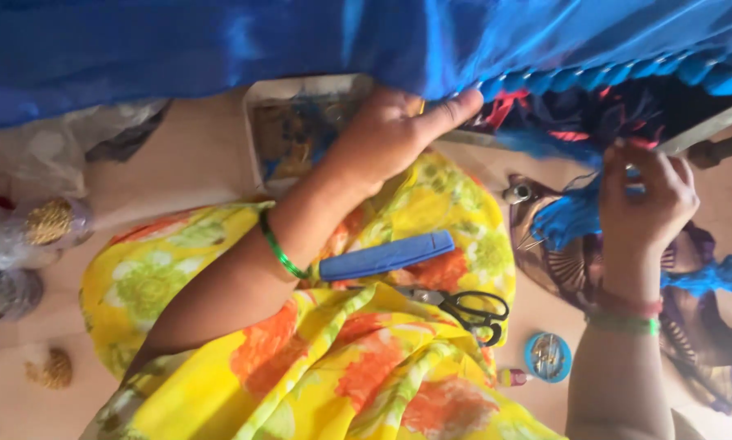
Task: Sewing and trimming blue decorative tassels onto a blue fabric piece.
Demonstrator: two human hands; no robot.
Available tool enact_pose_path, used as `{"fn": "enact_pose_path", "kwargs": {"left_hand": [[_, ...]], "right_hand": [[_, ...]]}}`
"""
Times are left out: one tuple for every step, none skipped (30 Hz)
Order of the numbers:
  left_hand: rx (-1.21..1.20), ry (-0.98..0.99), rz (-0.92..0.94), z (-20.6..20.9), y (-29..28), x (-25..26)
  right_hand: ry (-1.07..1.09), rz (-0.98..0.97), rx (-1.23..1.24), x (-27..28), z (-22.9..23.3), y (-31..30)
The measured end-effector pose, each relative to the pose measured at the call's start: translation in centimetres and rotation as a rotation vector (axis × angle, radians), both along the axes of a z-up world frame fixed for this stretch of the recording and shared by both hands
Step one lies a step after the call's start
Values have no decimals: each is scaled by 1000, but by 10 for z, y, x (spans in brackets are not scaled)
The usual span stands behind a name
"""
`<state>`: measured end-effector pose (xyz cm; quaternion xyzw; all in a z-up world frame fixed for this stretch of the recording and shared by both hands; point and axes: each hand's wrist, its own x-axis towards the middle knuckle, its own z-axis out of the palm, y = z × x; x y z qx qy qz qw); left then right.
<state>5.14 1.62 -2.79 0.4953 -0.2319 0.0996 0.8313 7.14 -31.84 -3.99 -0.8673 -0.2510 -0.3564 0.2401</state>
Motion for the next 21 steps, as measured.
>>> {"fn": "enact_pose_path", "kwargs": {"left_hand": [[0,-12,-6,-1,-3,4],[13,147,84,-3,-7,7],[27,308,169,-4,-12,11],[33,298,158,0,-11,9],[-28,413,107,4,-10,6],[-90,531,64,8,-7,4],[-85,526,62,12,-8,2],[-70,537,89,16,-7,0],[-55,549,117,20,-6,-3],[-51,547,125,23,-4,-5],[-44,561,139,25,-3,-7],[-34,580,149,27,-2,-9],[-27,582,150,26,0,-8],[-27,529,142,23,-1,-8],[-28,476,134,20,-1,-7],[-23,483,117,24,-6,-8],[2,394,123,28,-11,-9],[24,303,127,32,-16,-10],[26,309,110,26,-20,-8],[55,310,130,21,-24,-5],[85,311,151,15,-28,-2]], "right_hand": [[-12,-6,0,-3,-1,3],[7,-68,-104,-9,-2,4],[27,-131,-208,-14,-4,5],[20,-143,-202,-17,-14,16],[76,-49,-368,-20,-24,27],[130,60,-531,-21,-34,39],[125,55,-526,-22,-68,38],[235,122,-517,-22,-103,38],[345,190,-507,-21,-137,39],[341,196,-502,-34,-123,51],[327,263,-454,-47,-108,64],[317,325,-403,-62,-94,75],[319,326,-396,-69,-91,77],[302,317,-388,-79,-88,76],[286,308,-380,-89,-85,75],[296,292,-376,-96,-93,65],[412,307,-379,-104,-101,55],[528,323,-379,-111,-109,45],[538,307,-374,-121,-110,40],[601,344,-391,-129,-110,34],[665,381,-407,-138,-109,30]]}}
